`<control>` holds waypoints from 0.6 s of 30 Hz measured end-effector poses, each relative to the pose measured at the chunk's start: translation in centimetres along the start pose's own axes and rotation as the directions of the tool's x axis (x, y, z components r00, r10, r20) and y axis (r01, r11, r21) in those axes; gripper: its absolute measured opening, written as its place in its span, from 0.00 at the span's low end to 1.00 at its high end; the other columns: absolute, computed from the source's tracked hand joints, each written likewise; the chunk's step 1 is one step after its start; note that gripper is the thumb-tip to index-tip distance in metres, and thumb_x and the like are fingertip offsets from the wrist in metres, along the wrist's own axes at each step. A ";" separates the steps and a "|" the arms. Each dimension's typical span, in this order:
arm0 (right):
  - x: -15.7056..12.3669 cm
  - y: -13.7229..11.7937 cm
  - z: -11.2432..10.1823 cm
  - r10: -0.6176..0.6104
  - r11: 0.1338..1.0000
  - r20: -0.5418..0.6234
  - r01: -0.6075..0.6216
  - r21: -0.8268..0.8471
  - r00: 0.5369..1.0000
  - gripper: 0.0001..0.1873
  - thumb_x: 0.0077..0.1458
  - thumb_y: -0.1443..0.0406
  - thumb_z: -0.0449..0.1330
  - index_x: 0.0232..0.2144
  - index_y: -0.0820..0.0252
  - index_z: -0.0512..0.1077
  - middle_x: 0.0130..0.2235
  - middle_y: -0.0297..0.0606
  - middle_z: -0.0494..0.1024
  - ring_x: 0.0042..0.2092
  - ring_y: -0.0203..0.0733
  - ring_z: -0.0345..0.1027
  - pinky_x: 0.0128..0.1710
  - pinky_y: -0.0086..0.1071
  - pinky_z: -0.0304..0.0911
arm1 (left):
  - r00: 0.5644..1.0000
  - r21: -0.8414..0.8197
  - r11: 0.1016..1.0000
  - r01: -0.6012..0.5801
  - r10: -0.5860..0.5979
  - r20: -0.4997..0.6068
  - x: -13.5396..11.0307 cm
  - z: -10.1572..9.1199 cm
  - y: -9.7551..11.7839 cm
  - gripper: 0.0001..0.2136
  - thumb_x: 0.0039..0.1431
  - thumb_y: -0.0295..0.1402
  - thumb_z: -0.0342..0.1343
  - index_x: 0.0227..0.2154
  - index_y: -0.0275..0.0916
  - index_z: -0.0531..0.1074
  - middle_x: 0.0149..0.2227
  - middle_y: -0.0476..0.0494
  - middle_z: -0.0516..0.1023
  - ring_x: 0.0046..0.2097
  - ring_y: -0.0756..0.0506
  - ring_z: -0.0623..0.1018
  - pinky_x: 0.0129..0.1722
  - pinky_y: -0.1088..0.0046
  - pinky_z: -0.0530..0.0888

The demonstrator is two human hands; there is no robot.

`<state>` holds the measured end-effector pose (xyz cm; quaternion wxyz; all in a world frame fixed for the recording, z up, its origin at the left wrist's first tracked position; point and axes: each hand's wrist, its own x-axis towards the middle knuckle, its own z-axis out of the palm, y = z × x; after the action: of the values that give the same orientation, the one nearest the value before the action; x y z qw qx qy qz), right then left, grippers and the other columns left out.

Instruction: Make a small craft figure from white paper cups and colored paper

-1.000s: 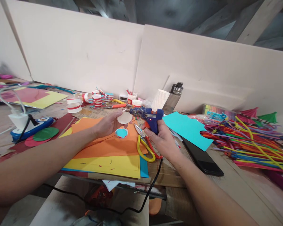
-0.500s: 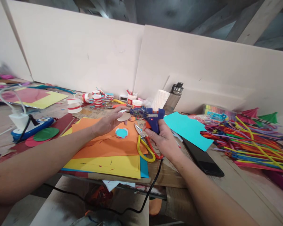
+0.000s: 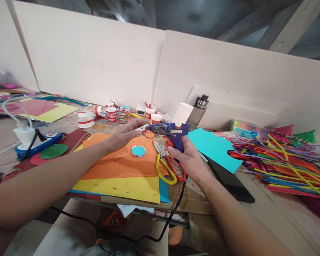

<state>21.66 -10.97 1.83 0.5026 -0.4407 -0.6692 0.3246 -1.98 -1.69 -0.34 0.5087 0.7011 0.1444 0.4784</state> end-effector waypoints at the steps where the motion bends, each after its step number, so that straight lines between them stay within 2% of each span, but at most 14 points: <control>1: 0.0 0.0 -0.1 -0.004 1.000 0.004 0.004 -0.006 1.000 0.20 0.52 0.54 0.65 0.45 0.54 0.71 0.47 0.38 0.78 0.48 0.46 0.71 0.47 0.39 0.69 | 1.000 0.019 1.000 -0.005 0.005 -0.003 0.0 -0.1 0.1 0.18 0.59 0.38 0.61 0.52 0.44 0.73 0.55 0.41 0.72 0.54 0.41 0.71 0.52 0.65 0.68; 11: 0.2 0.7 -1.1 0.032 0.998 -0.031 -0.034 -0.056 0.999 0.23 0.51 0.53 0.66 0.47 0.55 0.71 0.43 0.37 0.77 0.44 0.44 0.69 0.44 0.38 0.68 | 0.999 0.068 0.997 -0.045 0.043 0.022 0.1 -0.3 0.1 0.18 0.60 0.39 0.60 0.52 0.44 0.73 0.54 0.41 0.72 0.55 0.40 0.71 0.53 0.63 0.67; 18: 0.2 0.7 -1.0 0.048 0.997 -0.030 -0.050 -0.057 0.998 0.19 0.50 0.53 0.66 0.42 0.55 0.71 0.40 0.37 0.76 0.41 0.43 0.68 0.40 0.36 0.67 | 0.999 0.090 0.995 -0.039 0.040 -0.003 0.0 -0.2 0.2 0.18 0.59 0.40 0.60 0.52 0.44 0.73 0.54 0.41 0.73 0.55 0.40 0.72 0.54 0.61 0.67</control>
<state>22.80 -10.45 1.56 0.4910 -0.4759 -0.6600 0.3111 -2.19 -1.64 -0.12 0.4667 0.7249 0.1531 0.4829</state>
